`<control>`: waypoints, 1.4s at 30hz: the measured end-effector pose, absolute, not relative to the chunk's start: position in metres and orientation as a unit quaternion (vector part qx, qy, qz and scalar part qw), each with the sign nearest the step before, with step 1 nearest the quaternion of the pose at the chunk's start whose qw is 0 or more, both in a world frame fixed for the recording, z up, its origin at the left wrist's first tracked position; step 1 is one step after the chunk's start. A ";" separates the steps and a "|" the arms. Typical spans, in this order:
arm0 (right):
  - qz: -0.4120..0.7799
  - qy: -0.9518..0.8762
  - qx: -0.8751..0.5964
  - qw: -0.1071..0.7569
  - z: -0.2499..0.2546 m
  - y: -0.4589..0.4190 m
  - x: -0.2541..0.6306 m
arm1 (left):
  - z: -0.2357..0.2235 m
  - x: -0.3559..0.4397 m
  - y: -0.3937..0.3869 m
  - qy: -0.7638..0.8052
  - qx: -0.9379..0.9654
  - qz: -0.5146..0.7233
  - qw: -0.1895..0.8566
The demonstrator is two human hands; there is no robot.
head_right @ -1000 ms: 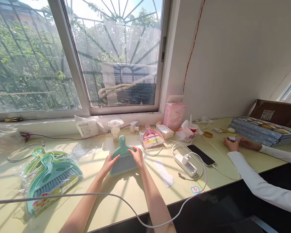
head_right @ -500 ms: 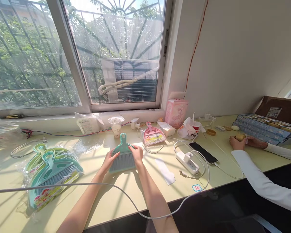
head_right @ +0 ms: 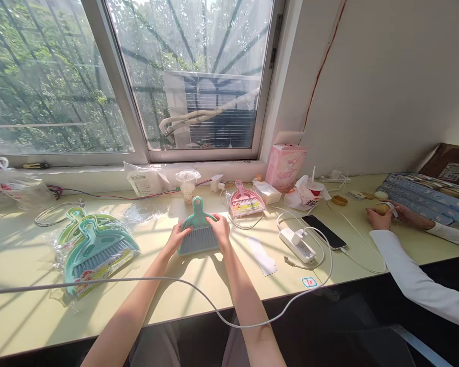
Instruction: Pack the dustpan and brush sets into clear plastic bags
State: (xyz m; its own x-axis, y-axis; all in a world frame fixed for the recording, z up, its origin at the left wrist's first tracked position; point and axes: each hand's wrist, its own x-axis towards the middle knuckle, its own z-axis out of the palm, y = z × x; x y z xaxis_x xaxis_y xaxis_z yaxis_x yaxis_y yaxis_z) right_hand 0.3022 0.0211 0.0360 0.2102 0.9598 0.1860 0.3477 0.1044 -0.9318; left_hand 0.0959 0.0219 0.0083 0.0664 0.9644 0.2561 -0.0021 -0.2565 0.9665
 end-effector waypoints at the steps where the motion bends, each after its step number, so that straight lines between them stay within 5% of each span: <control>1: 0.291 -0.556 -0.600 0.496 0.039 0.019 0.303 | 0.010 0.097 0.020 0.417 0.581 0.540 0.443; 25: 0.274 -0.531 -0.615 0.514 0.059 0.013 0.302 | 0.017 0.112 0.008 0.410 0.592 0.499 0.482; 29: 0.182 -0.583 -0.594 0.523 0.050 -0.008 0.338 | 0.006 0.100 0.020 0.427 0.556 0.506 0.503; 33: 0.051 -0.620 -0.650 0.437 -0.009 -0.070 0.409 | -0.004 0.089 0.033 0.485 0.472 0.558 0.480; 37: -0.003 -0.675 -0.689 0.263 -0.069 -0.145 0.461 | -0.009 0.087 0.040 0.493 0.416 0.603 0.469; 42: 0.013 -0.776 -0.616 0.130 -0.076 -0.205 0.454 | -0.012 0.089 0.039 0.491 0.415 0.602 0.474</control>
State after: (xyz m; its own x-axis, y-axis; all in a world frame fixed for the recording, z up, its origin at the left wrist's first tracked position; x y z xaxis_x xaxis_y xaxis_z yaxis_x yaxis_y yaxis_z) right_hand 0.4537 -0.2053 -0.0760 -0.2062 0.9607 0.1859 0.9538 0.2397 -0.1813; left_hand 0.0885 0.0392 -0.0119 -0.2056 0.9781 0.0334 -0.1635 -0.0680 0.9842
